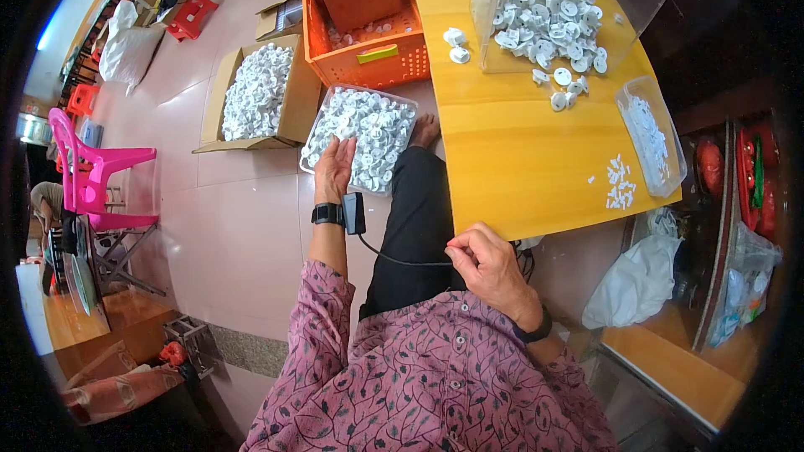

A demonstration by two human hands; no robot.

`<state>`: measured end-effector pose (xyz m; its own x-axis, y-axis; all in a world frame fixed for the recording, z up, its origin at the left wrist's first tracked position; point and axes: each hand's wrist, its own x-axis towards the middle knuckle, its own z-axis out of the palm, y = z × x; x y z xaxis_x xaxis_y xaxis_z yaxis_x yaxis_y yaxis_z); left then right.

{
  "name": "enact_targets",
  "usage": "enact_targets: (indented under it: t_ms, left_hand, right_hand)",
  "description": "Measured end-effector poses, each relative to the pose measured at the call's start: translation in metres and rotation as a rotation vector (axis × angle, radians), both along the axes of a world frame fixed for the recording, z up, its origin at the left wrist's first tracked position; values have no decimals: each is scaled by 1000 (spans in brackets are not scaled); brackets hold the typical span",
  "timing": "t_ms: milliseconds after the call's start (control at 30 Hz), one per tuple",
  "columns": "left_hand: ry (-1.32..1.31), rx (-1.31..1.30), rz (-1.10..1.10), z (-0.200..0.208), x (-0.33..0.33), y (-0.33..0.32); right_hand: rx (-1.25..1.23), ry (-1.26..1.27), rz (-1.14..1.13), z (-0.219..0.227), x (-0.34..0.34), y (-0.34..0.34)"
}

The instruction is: Assembling small white plastic components by manually inserting white pins into circular bases.

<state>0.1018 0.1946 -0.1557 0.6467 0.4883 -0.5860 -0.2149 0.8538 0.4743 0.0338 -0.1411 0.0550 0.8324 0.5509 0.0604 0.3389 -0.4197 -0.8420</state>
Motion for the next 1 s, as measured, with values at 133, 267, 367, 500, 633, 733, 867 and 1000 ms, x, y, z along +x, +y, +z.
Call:
enact_targets:
  t_ms: [133,267,367,500,633,733,867,1000]
  left_hand:
    - [25,13,-58,-20,-6,2]
    - [134,-84,-48,-37,-31,-5]
    - [55,-67,-80,-37,-48,-12]
    - [-89,-26,-127,-17,-66,-20]
    - [-148,49,-202,72,-63,-65]
    - [-178,150,-298,124,-64,-103]
    - [-184,179,-454,150,-64,-141]
    - [-203,288,-569,167,-63,-171]
  right_hand:
    - [12,-15,-15,-5,0,0]
    - [6,-11,-6,-6,-1,-3]
    - [-1,-12,-19,-3,-5,-6]
    - [55,-78,-8,-5,-6,-12]
    - [41,-98,-86,-4,0,-34]
    - [-41,-179,-242,4,12,-60]
    - [-122,-310,-563,-11,34,-103]
    - [-240,-519,-653,-25,60,-141]
